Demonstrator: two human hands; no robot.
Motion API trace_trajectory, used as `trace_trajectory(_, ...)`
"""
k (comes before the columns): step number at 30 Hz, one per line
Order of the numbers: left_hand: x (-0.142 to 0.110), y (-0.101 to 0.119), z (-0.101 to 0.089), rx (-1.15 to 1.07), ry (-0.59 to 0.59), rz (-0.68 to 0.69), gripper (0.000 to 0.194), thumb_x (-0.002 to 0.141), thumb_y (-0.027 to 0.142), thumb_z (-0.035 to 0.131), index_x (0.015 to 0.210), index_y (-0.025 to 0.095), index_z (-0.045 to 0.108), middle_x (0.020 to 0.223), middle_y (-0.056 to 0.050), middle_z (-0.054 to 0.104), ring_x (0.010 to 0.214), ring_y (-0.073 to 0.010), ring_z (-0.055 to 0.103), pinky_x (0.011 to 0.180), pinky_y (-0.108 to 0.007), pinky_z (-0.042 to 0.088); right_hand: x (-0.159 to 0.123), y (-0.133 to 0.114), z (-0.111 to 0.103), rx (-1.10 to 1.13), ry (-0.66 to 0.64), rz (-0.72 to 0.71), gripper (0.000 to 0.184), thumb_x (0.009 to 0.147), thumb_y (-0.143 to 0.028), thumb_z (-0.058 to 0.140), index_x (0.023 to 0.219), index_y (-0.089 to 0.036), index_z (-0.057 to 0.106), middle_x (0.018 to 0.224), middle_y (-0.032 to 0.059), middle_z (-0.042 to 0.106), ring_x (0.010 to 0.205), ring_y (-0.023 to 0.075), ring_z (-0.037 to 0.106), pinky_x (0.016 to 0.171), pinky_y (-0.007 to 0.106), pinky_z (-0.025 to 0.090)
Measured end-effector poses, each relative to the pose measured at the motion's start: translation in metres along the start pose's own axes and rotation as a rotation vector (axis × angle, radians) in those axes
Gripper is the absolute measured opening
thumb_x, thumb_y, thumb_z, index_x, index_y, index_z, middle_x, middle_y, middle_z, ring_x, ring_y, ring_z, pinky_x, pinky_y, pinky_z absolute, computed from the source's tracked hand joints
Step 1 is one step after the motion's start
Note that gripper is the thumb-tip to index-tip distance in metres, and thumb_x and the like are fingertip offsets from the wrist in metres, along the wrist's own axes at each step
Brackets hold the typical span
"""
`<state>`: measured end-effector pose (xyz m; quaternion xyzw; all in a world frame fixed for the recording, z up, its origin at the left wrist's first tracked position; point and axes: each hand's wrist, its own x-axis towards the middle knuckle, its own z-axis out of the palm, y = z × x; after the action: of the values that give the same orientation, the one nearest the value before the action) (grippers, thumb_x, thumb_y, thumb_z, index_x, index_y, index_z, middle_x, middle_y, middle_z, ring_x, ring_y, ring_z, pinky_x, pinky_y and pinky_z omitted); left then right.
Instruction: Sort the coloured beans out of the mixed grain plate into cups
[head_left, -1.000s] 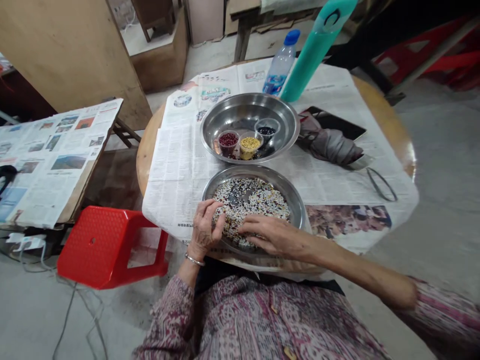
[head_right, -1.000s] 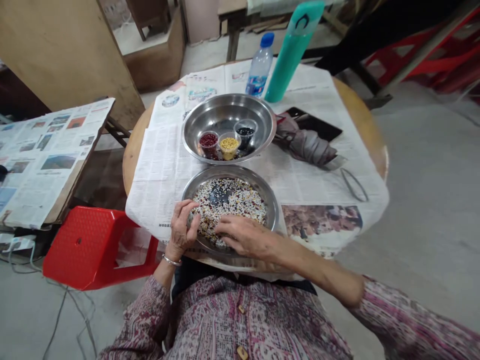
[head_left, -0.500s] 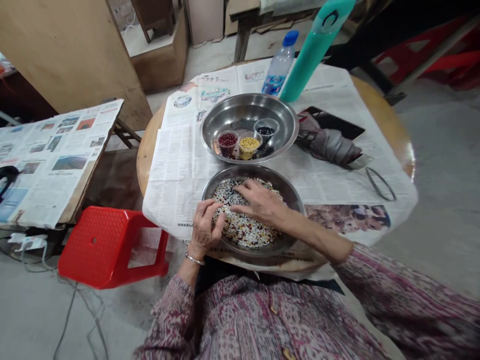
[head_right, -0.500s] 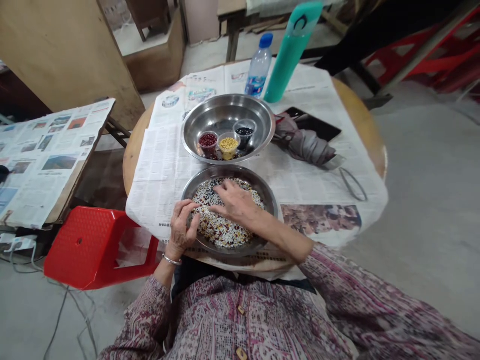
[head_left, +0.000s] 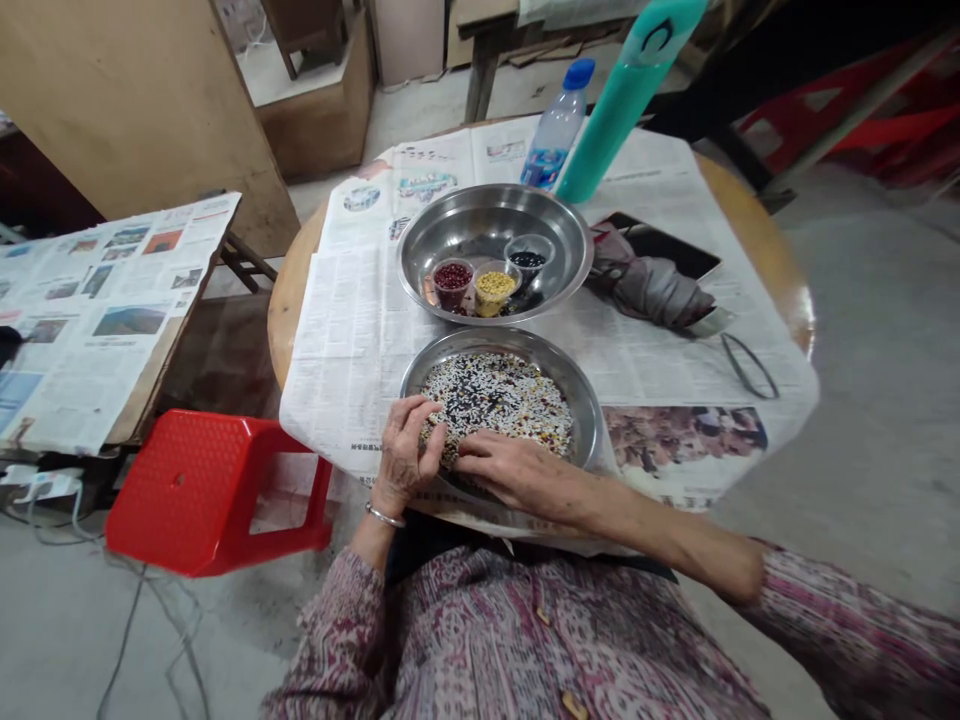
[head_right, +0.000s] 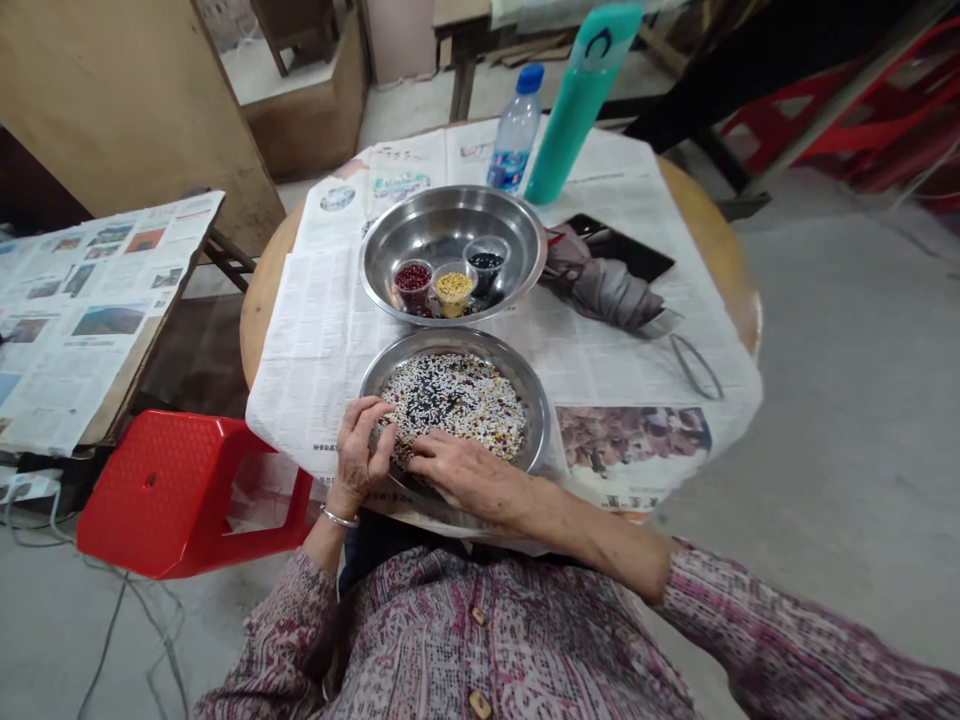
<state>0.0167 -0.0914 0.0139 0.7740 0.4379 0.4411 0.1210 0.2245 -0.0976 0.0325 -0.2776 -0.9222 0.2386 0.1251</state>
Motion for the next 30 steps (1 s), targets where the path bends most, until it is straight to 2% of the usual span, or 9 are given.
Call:
trace_trajectory(3,0.000,0.001,0.000,0.006,-0.001,-0.015,0.019,0.102,0.022,0.053,0.116,0.016,0.063,0.112,-0.010,0.064,0.110,-0.0210,0.062,0.101,-0.040,0.054,-0.002,0.010,-0.004,-0.127,-0.009,0.056,0.023,0.094,-0.009,0.049,0.098,-0.019,0.070,0.101,0.0083,0.069,0.095,0.0211,0.059,0.078,0.033,0.051)
trace_trajectory(6,0.000,0.001,0.000,0.007,0.000,-0.018,0.019,0.102,0.023,0.052,0.116,0.017,0.063,0.113,-0.011,0.064,0.111,-0.0212,0.062,0.101,-0.040,0.053,0.001,0.029,-0.016,-0.234,0.089,0.216,0.026,0.093,-0.008,0.049,0.100,-0.020,0.072,0.108,0.0111,0.069,0.102,0.0245,0.059,0.080,0.036,0.052)
trace_trajectory(11,-0.001,-0.001,0.001,0.026,-0.001,-0.024,0.020,0.102,0.025,0.052,0.116,0.017,0.063,0.112,-0.011,0.064,0.110,-0.0218,0.062,0.101,-0.041,0.054,0.023,0.049,-0.029,-0.300,0.229,0.467,0.032,0.100,-0.034,0.051,0.120,-0.018,0.069,0.126,0.0175,0.065,0.116,0.0334,0.055,0.090,0.047,0.055)
trace_trajectory(13,-0.002,-0.001,0.001,0.031,-0.002,-0.028,0.021,0.102,0.025,0.051,0.118,0.017,0.062,0.114,-0.011,0.064,0.111,-0.0220,0.062,0.101,-0.041,0.053,0.037,0.046,-0.023,-0.256,0.236,0.426,0.040,0.098,-0.041,0.056,0.129,-0.018,0.064,0.131,0.0177,0.062,0.120,0.0341,0.053,0.095,0.050,0.053)
trace_trajectory(15,-0.003,-0.002,0.002,0.024,0.002,-0.025,0.024,0.102,0.025,0.050,0.122,0.017,0.061,0.116,-0.012,0.063,0.114,-0.0223,0.061,0.103,-0.041,0.053,0.050,0.037,-0.013,-0.189,0.209,0.301,0.041,0.093,-0.036,0.063,0.130,-0.018,0.062,0.133,0.0165,0.061,0.121,0.0323,0.052,0.099,0.050,0.051)
trace_trajectory(20,-0.003,-0.002,0.001,0.016,0.007,-0.027,0.026,0.103,0.025,0.050,0.126,0.017,0.058,0.120,-0.012,0.062,0.117,-0.0224,0.060,0.105,-0.040,0.052,0.046,0.020,0.003,-0.071,0.038,0.012,0.018,0.087,-0.015,0.061,0.104,-0.016,0.067,0.114,0.0135,0.064,0.106,0.0253,0.055,0.089,0.041,0.052)
trace_trajectory(24,-0.002,-0.002,0.000,0.003,0.004,-0.016,0.025,0.102,0.024,0.051,0.124,0.016,0.059,0.117,-0.012,0.063,0.114,-0.0222,0.060,0.104,-0.040,0.052,0.009,0.027,-0.014,-0.145,-0.002,0.076,0.021,0.090,-0.006,0.048,0.093,-0.019,0.065,0.095,0.0089,0.064,0.090,0.0204,0.056,0.075,0.032,0.047)
trace_trajectory(27,-0.001,-0.002,0.001,-0.004,0.013,-0.011,0.023,0.102,0.025,0.051,0.121,0.017,0.061,0.115,-0.012,0.064,0.112,-0.0221,0.061,0.102,-0.041,0.053,-0.021,0.032,-0.032,-0.165,0.057,0.159,0.023,0.092,-0.007,0.045,0.092,-0.020,0.064,0.097,0.0085,0.064,0.090,0.0197,0.058,0.076,0.031,0.046)
trace_trajectory(30,0.000,-0.002,0.001,-0.014,0.018,0.000,0.022,0.102,0.024,0.051,0.120,0.017,0.062,0.114,-0.011,0.064,0.111,-0.0217,0.061,0.102,-0.040,0.053,-0.037,0.025,-0.037,-0.127,0.035,0.146,0.020,0.094,-0.010,0.048,0.089,-0.021,0.064,0.093,0.0065,0.065,0.084,0.0183,0.060,0.073,0.030,0.046)
